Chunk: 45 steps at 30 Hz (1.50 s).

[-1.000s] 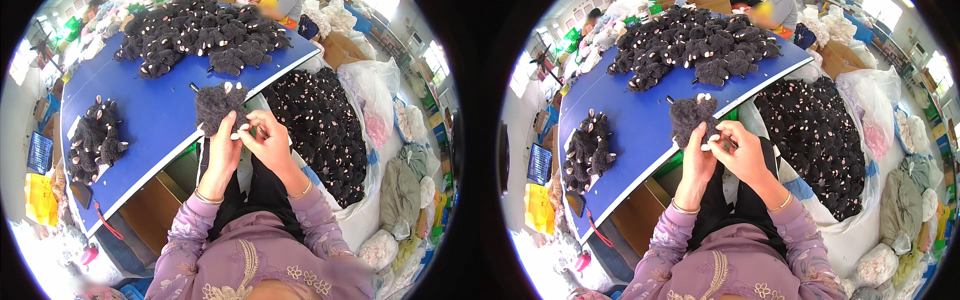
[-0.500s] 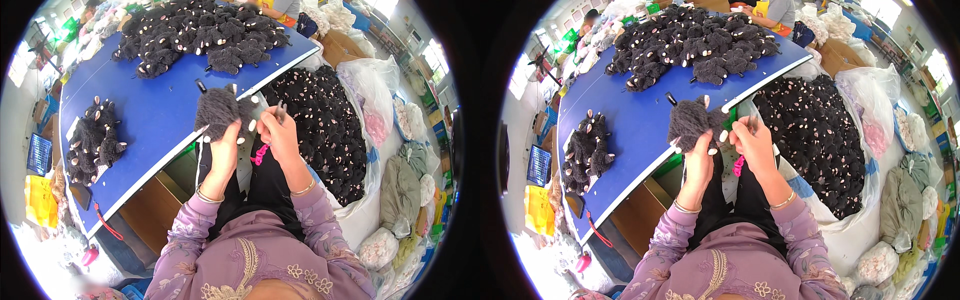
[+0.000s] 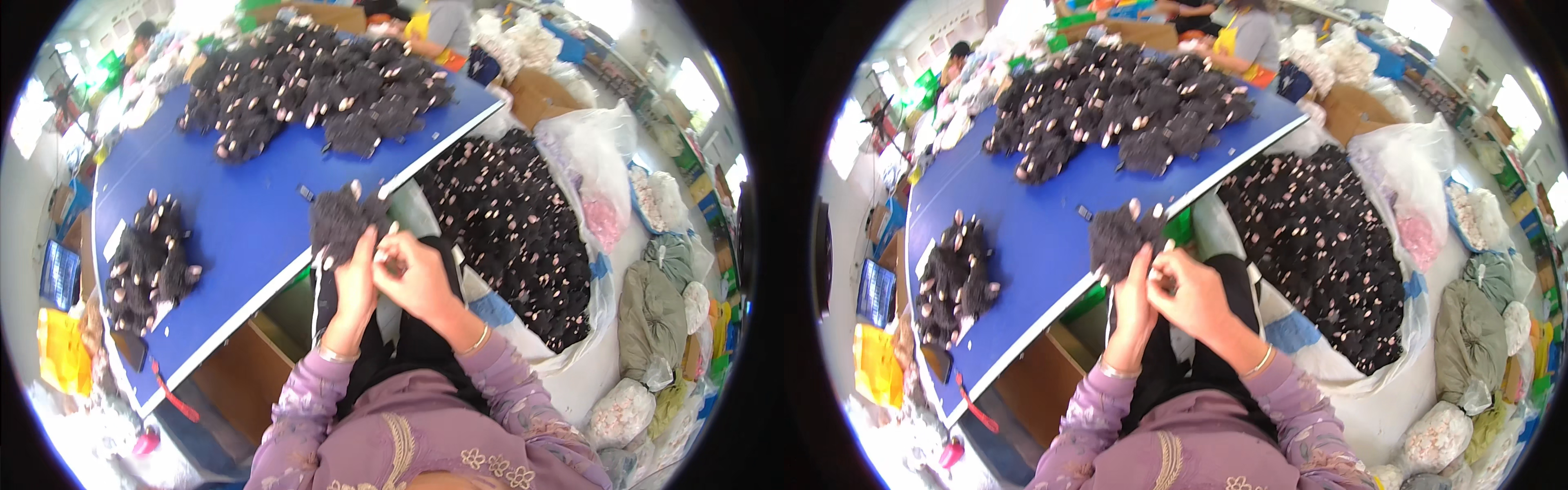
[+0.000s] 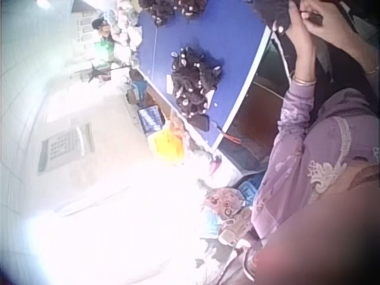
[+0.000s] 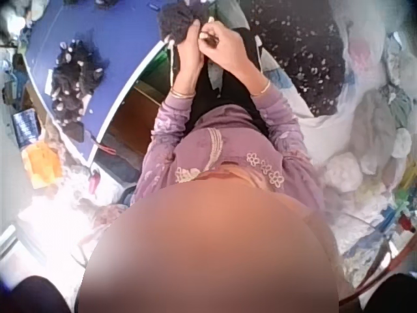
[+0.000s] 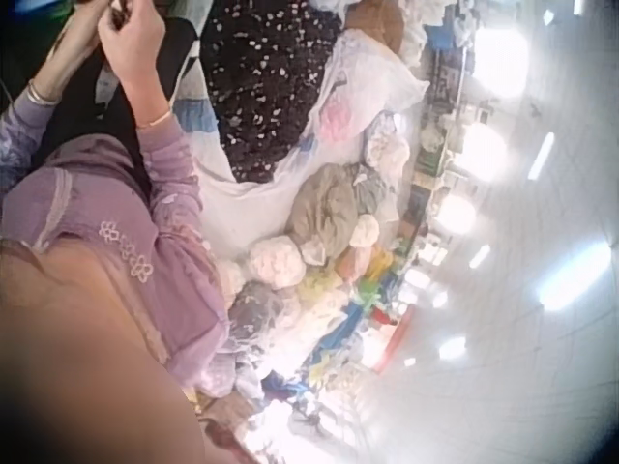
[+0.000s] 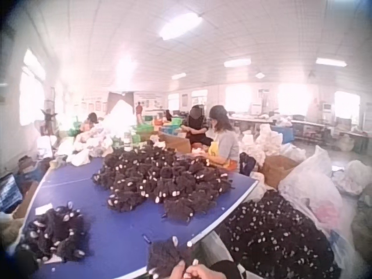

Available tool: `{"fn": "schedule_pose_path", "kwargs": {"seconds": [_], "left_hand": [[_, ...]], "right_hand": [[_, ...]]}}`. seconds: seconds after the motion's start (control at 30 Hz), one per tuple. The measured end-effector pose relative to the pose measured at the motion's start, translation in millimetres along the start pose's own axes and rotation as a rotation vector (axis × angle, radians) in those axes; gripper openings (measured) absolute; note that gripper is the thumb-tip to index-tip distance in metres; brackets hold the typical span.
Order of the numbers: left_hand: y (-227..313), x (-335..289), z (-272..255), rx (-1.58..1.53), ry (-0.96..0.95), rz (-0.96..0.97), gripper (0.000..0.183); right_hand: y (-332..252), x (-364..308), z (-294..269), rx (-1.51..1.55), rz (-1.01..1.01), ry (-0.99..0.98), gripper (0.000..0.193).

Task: The person sits at a blue table and repeatedly picks up small black stuffed animals, trims loose threads with scissors, and places them back on the table. The person handles the items one at a time, turning them over to access different sides.

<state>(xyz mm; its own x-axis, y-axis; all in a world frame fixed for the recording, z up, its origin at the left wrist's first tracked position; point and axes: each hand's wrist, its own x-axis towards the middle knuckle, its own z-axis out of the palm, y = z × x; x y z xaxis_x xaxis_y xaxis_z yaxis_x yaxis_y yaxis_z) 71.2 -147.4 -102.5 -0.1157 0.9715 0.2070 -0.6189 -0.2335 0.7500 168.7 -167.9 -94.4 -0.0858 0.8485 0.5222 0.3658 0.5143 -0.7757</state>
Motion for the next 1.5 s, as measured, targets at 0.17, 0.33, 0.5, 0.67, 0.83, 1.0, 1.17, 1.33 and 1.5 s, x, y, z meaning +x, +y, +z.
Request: {"fn": "schedule_pose_path", "kwargs": {"seconds": [0.17,0.33,0.5,0.67,0.83,1.0,1.17,1.33,1.5], "left_hand": [[-12.3,-7.8,-17.1,0.036,0.163,-0.134,0.034],[-21.5,-10.3,-16.7,0.141,0.222,-0.023,0.023],[-17.2,-15.8,-15.9,0.043,0.249,0.007,0.026],[0.4,-14.7,-4.1,-0.164,0.266,-0.008,0.028],[3.2,-12.3,-21.5,-0.048,0.249,-0.144,0.029],[-9.8,-12.5,-31.4,0.023,0.17,-0.137,0.024],[-10.0,-15.2,-33.3,0.107,0.081,-0.18,0.023],[-12.2,-8.8,-35.6,0.083,0.115,-0.247,0.019],[-15.3,3.5,-44.7,-0.042,0.125,-0.411,0.012]], "right_hand": [[5.9,-1.0,-0.1,-0.023,0.022,-0.054,0.02],[2.6,1.9,-6.4,0.25,0.229,-0.041,0.019],[4.3,4.6,-4.1,0.459,0.369,0.086,0.021],[-4.3,-9.3,3.0,0.186,0.133,0.06,0.023],[10.1,-8.4,-7.2,0.163,0.209,-0.003,0.03],[4.7,-0.6,-12.7,0.239,0.158,-0.027,0.025],[9.9,1.7,-15.3,0.241,0.233,-0.067,0.018],[7.7,1.6,-21.8,0.104,0.241,-0.111,0.017],[11.4,-6.4,-27.7,-0.002,0.042,-0.111,0.017]]}}
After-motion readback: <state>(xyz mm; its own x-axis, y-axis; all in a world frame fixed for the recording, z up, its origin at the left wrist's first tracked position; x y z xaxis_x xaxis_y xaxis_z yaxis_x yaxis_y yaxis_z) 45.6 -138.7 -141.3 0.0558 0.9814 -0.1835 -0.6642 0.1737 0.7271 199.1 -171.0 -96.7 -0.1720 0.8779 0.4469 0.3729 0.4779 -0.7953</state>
